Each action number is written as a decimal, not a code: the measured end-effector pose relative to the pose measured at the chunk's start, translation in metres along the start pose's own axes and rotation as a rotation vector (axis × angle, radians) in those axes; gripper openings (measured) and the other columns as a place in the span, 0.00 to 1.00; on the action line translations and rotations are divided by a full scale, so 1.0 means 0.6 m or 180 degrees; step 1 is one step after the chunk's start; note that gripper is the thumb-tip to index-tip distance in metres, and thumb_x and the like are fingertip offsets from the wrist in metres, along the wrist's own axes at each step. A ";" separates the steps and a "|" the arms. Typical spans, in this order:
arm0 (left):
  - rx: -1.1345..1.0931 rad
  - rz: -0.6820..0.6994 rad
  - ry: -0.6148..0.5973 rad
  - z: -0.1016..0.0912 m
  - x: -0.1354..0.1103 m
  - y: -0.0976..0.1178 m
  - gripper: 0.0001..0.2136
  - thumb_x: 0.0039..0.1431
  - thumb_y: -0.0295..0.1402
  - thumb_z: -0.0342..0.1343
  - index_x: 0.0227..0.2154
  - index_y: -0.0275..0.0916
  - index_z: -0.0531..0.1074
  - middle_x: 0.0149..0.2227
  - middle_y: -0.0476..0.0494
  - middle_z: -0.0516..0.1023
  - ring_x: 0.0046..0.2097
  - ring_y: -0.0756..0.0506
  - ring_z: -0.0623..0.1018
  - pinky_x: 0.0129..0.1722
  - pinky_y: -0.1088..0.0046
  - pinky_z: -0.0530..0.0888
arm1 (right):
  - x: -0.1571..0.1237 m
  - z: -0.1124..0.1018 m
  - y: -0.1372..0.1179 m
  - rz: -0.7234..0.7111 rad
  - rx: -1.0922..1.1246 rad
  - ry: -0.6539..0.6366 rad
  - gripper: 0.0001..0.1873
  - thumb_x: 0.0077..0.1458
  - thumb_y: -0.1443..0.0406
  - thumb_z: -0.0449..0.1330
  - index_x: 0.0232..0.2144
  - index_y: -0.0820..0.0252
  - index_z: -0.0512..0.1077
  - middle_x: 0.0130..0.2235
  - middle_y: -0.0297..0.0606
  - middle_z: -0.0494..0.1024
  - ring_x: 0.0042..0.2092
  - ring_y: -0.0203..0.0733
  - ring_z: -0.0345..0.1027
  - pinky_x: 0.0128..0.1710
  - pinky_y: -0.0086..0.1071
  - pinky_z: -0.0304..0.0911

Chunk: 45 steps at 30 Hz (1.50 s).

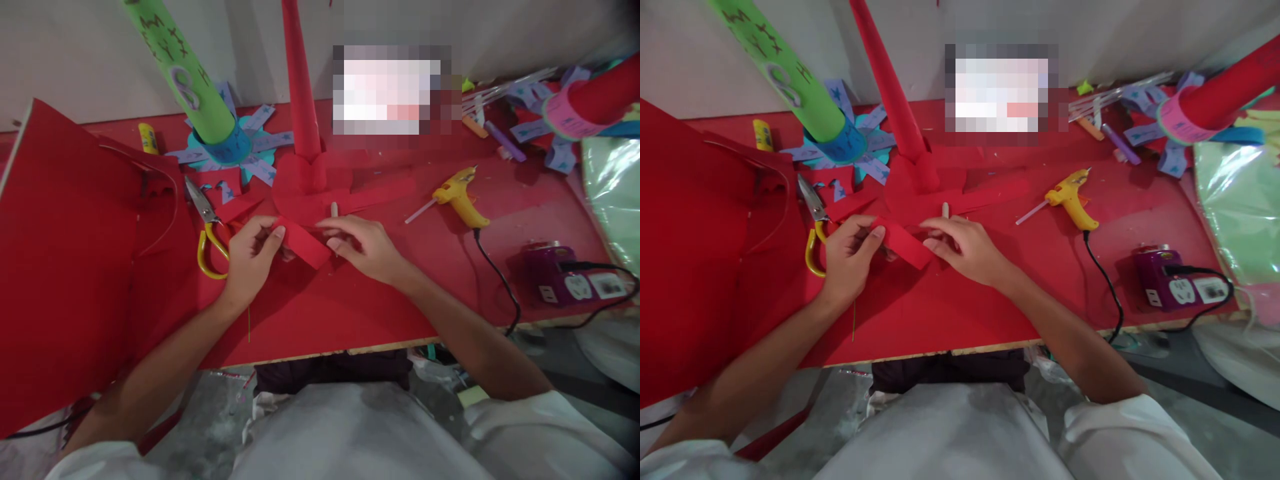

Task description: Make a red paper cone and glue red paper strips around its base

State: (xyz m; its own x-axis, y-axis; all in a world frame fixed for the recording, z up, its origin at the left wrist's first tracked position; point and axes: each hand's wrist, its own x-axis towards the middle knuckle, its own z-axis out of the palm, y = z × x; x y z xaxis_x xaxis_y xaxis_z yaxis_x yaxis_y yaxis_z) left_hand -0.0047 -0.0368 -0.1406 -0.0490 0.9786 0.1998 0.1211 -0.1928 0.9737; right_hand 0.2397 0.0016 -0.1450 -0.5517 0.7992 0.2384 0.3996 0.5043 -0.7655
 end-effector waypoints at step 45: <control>0.0322 0.0081 -0.0276 -0.001 -0.022 0.004 0.19 0.71 0.47 0.61 0.28 0.40 0.72 0.20 0.51 0.76 0.21 0.51 0.74 0.24 0.76 0.71 | 0.004 0.006 -0.018 0.0965 0.1979 0.0661 0.22 0.58 0.46 0.71 0.35 0.57 0.75 0.27 0.34 0.82 0.26 0.37 0.76 0.27 0.31 0.73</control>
State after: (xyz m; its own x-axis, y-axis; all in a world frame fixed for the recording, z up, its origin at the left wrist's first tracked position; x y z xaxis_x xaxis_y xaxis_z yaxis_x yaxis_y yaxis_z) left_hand -0.0043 -0.0500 -0.1407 0.0408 0.9769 0.2100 0.2208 -0.2138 0.9516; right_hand 0.2317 -0.0029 -0.1383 -0.3073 0.9513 0.0230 -0.0116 0.0204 -0.9997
